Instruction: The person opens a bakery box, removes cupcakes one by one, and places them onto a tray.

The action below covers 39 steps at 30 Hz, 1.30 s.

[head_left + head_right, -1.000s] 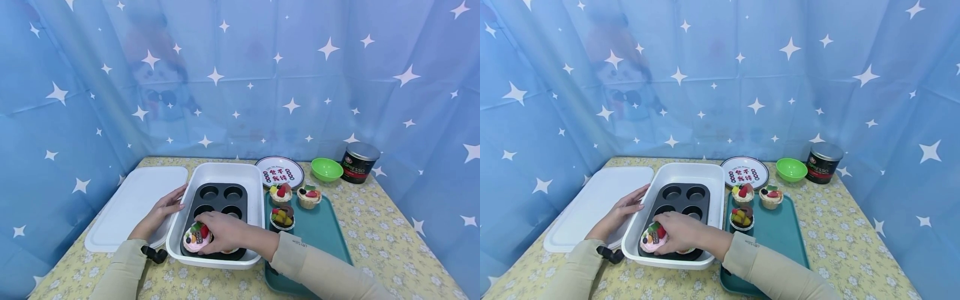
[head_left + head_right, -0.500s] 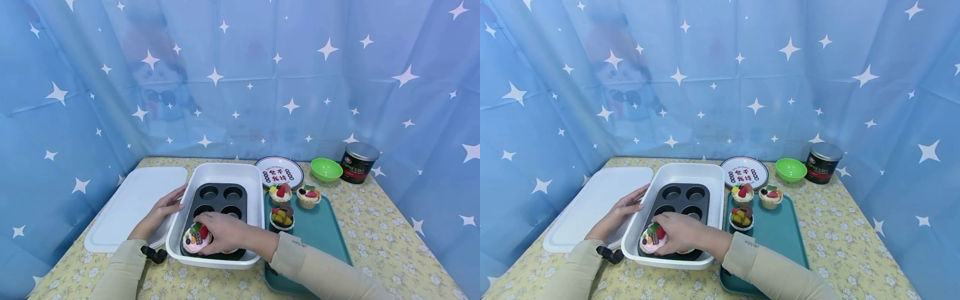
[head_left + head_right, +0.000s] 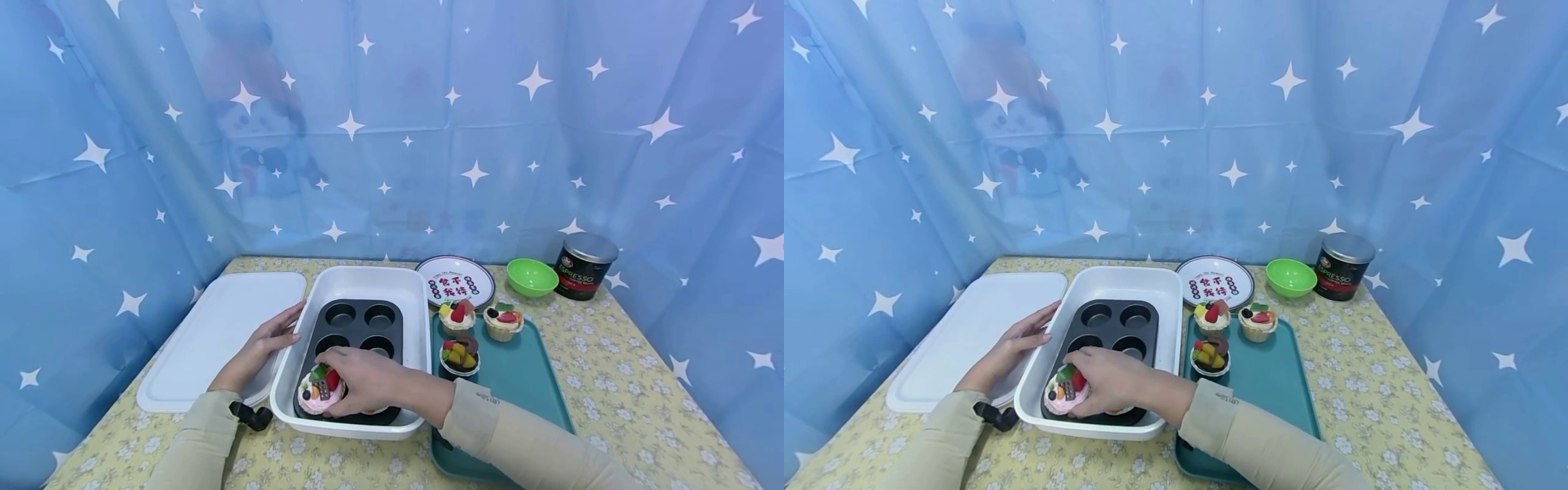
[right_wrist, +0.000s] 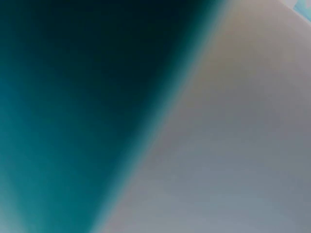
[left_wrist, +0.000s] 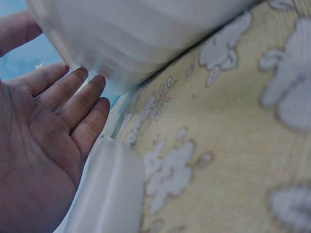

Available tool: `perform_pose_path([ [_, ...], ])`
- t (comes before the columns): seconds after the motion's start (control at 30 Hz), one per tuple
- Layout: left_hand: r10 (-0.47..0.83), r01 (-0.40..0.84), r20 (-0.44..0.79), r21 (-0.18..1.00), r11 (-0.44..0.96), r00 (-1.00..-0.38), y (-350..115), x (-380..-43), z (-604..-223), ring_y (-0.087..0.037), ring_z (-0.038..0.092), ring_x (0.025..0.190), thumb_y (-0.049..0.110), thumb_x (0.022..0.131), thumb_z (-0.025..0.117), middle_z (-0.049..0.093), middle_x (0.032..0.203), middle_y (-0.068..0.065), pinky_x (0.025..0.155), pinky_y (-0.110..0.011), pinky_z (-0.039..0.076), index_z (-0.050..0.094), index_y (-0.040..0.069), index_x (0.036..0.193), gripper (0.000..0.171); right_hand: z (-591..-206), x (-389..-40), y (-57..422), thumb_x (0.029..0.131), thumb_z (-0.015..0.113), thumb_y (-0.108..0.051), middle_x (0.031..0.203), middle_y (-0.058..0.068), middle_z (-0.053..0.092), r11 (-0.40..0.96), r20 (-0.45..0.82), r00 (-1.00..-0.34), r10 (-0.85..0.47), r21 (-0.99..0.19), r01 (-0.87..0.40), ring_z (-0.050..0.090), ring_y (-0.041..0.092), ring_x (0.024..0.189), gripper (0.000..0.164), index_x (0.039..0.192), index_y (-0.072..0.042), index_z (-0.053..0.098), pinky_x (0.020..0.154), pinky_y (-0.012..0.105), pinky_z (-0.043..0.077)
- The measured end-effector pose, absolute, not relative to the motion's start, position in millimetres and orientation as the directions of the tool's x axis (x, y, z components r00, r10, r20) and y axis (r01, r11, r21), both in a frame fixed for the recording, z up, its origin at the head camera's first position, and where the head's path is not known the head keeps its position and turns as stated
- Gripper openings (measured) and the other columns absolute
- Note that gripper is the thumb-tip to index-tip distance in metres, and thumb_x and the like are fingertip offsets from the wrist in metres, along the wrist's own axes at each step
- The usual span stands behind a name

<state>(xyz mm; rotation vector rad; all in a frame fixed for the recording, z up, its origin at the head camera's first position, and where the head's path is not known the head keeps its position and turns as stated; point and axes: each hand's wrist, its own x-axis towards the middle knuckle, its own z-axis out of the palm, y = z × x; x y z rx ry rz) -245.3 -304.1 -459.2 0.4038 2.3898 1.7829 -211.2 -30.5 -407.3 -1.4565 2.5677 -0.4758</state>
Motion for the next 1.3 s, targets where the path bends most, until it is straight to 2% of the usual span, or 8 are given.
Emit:
perform_pose_path([
  [0.27, 0.308, 0.155, 0.069, 0.953, 0.262, -0.949, -304.6, -245.9, -460.1, -0.036, 0.032, 0.146, 0.027, 0.101, 0.056, 0.028, 0.164, -0.005, 0.113, -0.059, 0.027, 0.026, 0.025, 0.161, 0.067, -408.1, -211.8, -29.4, 0.087, 0.075, -0.049, 0.14, -0.002, 0.053, 0.441, 0.05, -0.475, -0.879, -0.294, -0.848, 0.054, 0.002, 0.114, 0.076, 0.148, -0.013, 0.046, 0.092, 0.017, 0.047],
  [0.5, 0.306, 0.157, 0.072, 0.952, 0.261, -0.949, -303.7, -246.1, -459.8, -0.037, 0.031, 0.147, 0.028, 0.101, 0.057, 0.028, 0.164, -0.005, 0.114, -0.062, 0.024, 0.027, 0.025, 0.161, 0.067, -407.8, -211.8, -27.9, 0.088, 0.073, -0.05, 0.137, -0.001, 0.054, 0.395, 0.096, -0.423, -0.901, -0.218, -0.892, 0.054, 0.002, 0.114, 0.075, 0.147, -0.012, 0.046, 0.091, 0.014, 0.045],
  [0.87, 0.302, 0.154, 0.069, 0.952, 0.266, -0.951, -303.7, -245.1, -459.4, -0.037, 0.03, 0.147, 0.027, 0.101, 0.057, 0.027, 0.165, -0.005, 0.114, -0.062, 0.022, 0.027, 0.025, 0.161, 0.067, -406.4, -210.4, -27.7, 0.087, 0.074, -0.051, 0.133, -0.002, 0.055, 0.379, 0.132, -0.405, -0.905, -0.182, -0.907, 0.054, 0.001, 0.111, 0.074, 0.144, -0.012, 0.048, 0.089, 0.012, 0.045],
  [1.03, 0.295, 0.144, 0.061, 0.952, 0.27, -0.954, -303.9, -245.1, -458.8, -0.036, 0.03, 0.147, 0.028, 0.101, 0.057, 0.027, 0.164, -0.004, 0.115, -0.061, 0.022, 0.027, 0.026, 0.161, 0.068, -406.7, -210.3, -27.7, 0.087, 0.074, -0.051, 0.132, -0.002, 0.055, 0.349, 0.181, -0.373, -0.91, -0.154, -0.925, 0.054, 0.0, 0.109, 0.073, 0.143, -0.012, 0.047, 0.087, 0.01, 0.045],
  [1.3, 0.278, 0.123, 0.042, 0.952, 0.279, -0.96, -304.0, -244.3, -458.7, -0.034, 0.029, 0.148, 0.03, 0.1, 0.058, 0.028, 0.164, 0.0, 0.116, -0.063, 0.018, 0.027, 0.029, 0.161, 0.068, -404.2, -209.7, -25.4, 0.088, 0.074, -0.05, 0.135, -0.001, 0.053, 0.336, 0.207, -0.374, -0.904, -0.197, -0.921, 0.055, 0.0, 0.108, 0.078, 0.148, -0.012, 0.043, 0.086, 0.01, 0.045],
])
